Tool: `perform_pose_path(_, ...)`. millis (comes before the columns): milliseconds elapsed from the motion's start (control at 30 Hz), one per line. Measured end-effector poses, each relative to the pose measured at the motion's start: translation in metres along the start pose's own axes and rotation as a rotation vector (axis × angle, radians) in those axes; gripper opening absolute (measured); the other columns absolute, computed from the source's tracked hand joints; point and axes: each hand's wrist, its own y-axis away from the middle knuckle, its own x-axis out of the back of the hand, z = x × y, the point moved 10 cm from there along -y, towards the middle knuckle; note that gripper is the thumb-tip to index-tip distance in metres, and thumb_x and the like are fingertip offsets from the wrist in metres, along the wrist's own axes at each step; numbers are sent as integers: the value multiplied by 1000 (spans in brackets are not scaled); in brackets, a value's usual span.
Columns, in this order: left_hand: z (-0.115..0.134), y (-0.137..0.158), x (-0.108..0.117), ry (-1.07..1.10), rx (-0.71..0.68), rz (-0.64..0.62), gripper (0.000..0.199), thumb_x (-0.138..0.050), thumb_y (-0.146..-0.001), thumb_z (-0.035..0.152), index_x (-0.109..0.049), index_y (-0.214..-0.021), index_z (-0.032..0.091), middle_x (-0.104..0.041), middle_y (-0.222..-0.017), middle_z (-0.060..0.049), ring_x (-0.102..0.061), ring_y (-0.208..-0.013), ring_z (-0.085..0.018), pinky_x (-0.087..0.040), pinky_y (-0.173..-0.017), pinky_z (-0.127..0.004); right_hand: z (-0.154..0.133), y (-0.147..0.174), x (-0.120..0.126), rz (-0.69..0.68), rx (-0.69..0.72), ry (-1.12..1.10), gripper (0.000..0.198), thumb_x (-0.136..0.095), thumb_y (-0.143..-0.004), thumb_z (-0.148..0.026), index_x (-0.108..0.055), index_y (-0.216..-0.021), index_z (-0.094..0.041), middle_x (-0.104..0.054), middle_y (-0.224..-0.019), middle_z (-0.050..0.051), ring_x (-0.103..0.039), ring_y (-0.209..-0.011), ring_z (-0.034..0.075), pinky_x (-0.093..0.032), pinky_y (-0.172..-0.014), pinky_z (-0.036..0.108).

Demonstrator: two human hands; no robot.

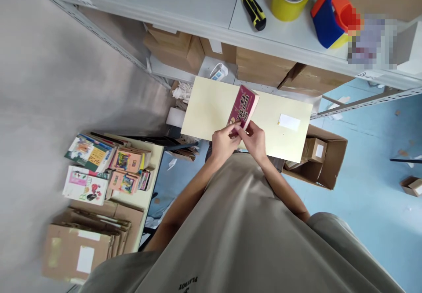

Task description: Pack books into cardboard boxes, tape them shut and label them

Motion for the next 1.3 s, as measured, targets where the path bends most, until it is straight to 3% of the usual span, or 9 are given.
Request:
perform_pose_path(133,-16,-12,16,155,28,-146,61,-101,-87,70,-95,-124,22,-93,-124,-14,-89,-113,-34,-74,-100,-44,7,-9,20,-87,-41,-176,65,-85,-94,-87,-89,-120,-28,-92,-111,7,-86,-105,33,-73,-99,51)
perform_pose_path(267,-35,-33,95,178,61,80,58,-99,-86,73,-94,-111,21,-93,-111,-13,-88,-92,-27,-71,-83,-37,12,-8,29,-201,-126,-313,63,-95,-89,-82,-90,-126,-32,-93,-114,5,-88,-113,34,-74,-104,55)
perform_pose_path(333,-40,-34,116,218,82,116,60,-100,-84,72,-93,-116,21,-93,-117,-13,-88,-94,-26,-71,-83,-35,11,-5,30,-214,-132,-337,63,-97,-87,-82,-90,-125,-32,-93,-121,5,-88,-117,33,-75,-108,55)
perform_pose_path(500,-39,-20,78,349,142,-120,68,-104,-81,74,-91,-119,19,-92,-123,-16,-88,-108,-30,-72,-97,-41,11,-5,25,-242,-121,-373,59,-97,-89,-81,-91,-121,-32,-93,-124,6,-88,-121,33,-75,-111,56)
perform_pose_path(600,-37,-16,66,360,112,-76,65,-109,-75,70,-91,-111,18,-93,-119,-14,-87,-109,-31,-71,-103,-45,9,-7,23,-272,-115,-369,58,-97,-88,-81,-91,-119,-32,-93,-122,5,-88,-121,33,-75,-111,57)
perform_pose_path(833,-19,-17,90,258,-26,-3,60,-111,-75,67,-90,-108,21,-92,-114,-10,-86,-110,-31,-69,-107,-48,-10,-17,29,-272,2,-275,57,-101,-84,-82,-93,-112,-33,-94,-123,4,-84,-135,37,-67,-125,63)
perform_pose_path(967,14,-14,109,139,-236,44,46,-104,-85,71,-92,-96,28,-92,-114,-10,-83,-130,-35,-61,-127,-58,-30,-20,30,-306,121,-228,40,-106,-81,-75,-96,-103,-43,-90,-141,-1,-66,-165,38,-50,-143,72)
perform_pose_path(1067,30,-11,112,113,-333,55,39,-100,-92,70,-92,-91,32,-92,-111,-9,-80,-140,-36,-56,-134,-64,-41,-18,29,-338,157,-224,28,-105,-86,-70,-96,-100,-48,-88,-144,-4,-54,-175,37,-46,-144,78)
perform_pose_path(1300,15,-15,108,199,-203,32,47,-105,-88,62,-91,-115,26,-92,-118,-11,-86,-125,-34,-64,-123,-53,-38,-14,35,-324,144,-167,43,-102,-89,-71,-96,-121,-42,-90,-142,2,-77,-150,39,-56,-139,69)
